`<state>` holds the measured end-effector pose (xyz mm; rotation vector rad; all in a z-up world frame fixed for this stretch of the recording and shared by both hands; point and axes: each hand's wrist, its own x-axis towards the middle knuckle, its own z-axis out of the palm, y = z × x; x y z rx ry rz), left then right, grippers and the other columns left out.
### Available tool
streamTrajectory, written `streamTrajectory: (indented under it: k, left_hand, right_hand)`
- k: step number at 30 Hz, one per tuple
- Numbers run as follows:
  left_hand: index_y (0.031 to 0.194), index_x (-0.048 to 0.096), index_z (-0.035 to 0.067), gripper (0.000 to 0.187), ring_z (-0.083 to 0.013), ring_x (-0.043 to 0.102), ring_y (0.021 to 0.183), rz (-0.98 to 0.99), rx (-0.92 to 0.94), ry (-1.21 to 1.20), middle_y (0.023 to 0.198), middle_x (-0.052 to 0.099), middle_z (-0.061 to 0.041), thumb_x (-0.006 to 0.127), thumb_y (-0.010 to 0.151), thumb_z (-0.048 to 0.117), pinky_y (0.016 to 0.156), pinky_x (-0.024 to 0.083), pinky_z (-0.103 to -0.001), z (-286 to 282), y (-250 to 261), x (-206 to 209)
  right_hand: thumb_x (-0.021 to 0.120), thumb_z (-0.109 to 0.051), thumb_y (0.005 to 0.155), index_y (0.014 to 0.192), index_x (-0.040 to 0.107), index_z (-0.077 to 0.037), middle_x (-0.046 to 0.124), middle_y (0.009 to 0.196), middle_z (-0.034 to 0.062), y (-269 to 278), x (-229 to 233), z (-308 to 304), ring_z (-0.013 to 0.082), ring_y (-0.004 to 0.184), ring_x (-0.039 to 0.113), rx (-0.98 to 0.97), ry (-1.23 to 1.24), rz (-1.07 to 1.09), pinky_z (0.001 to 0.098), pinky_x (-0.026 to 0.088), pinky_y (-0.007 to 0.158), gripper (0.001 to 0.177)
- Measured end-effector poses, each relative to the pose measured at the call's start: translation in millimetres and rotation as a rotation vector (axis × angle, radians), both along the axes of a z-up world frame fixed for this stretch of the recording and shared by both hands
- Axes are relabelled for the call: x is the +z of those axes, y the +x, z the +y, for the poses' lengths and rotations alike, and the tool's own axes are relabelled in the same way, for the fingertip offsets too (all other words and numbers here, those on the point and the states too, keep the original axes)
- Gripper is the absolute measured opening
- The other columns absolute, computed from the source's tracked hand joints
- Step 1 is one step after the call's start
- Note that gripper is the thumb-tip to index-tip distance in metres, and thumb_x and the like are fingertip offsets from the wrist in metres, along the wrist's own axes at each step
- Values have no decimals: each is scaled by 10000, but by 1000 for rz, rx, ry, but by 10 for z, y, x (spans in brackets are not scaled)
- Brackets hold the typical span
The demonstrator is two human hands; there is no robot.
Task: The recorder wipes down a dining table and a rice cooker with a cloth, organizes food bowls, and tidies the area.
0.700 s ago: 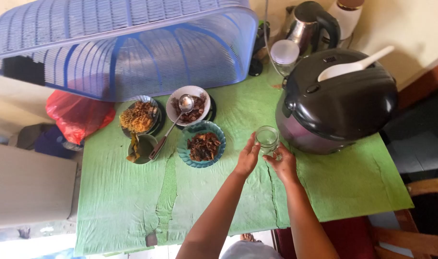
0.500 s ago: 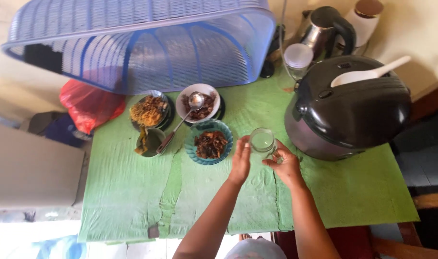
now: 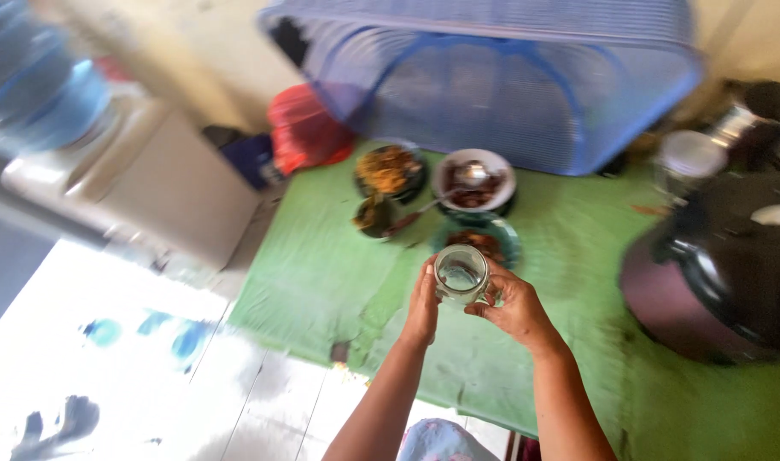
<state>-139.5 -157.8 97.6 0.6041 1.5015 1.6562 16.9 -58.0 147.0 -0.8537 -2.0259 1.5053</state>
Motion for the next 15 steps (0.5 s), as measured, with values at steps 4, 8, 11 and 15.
streamTrajectory:
  k: [4,8,11,15]
  left_hand:
    - [1496,477,185,618,-215,508,1242,-60,183,23,1415,564,-29,355,1015,554,1020,420,-388,-532,-259,178]
    - [1459,511,115,582,-224,480,1356,-23,344,139,1430,569,-80,356,1048,495,1120,365,-396,-1190,-544,328]
    - [1439,529,78,546,-245,484,1374,47,470,200,1421,584,-111,371,1063,441,1159,342,-392,-1739,-764,332]
    - [1414,549,46,503,-244,481,1381,111,615,285,1409,590,-128,401,1067,379,1173,323,-370,-2633,-864,542]
  right_hand:
    - [922,-72,634,675,387,-59,545,1523,73,-505,2,-317,180,1339,553,179,138,170,314,535,855,537]
    - [968,-120,648,987,582,-43,686,1300,11,-986,75,-846,159,1085,448,325,198,199,300,471,879,519]
    - [951,-199,612,1278,693,-70,683,1221,-57,-1333,299,-1369,107,752,429,398,80,123,250,478,716,726]
    - [951,-280,650,1399,649,-51,666,1078,-44,-1638,346,-2108,92,788,437,588,94,212,235,459,714,839]
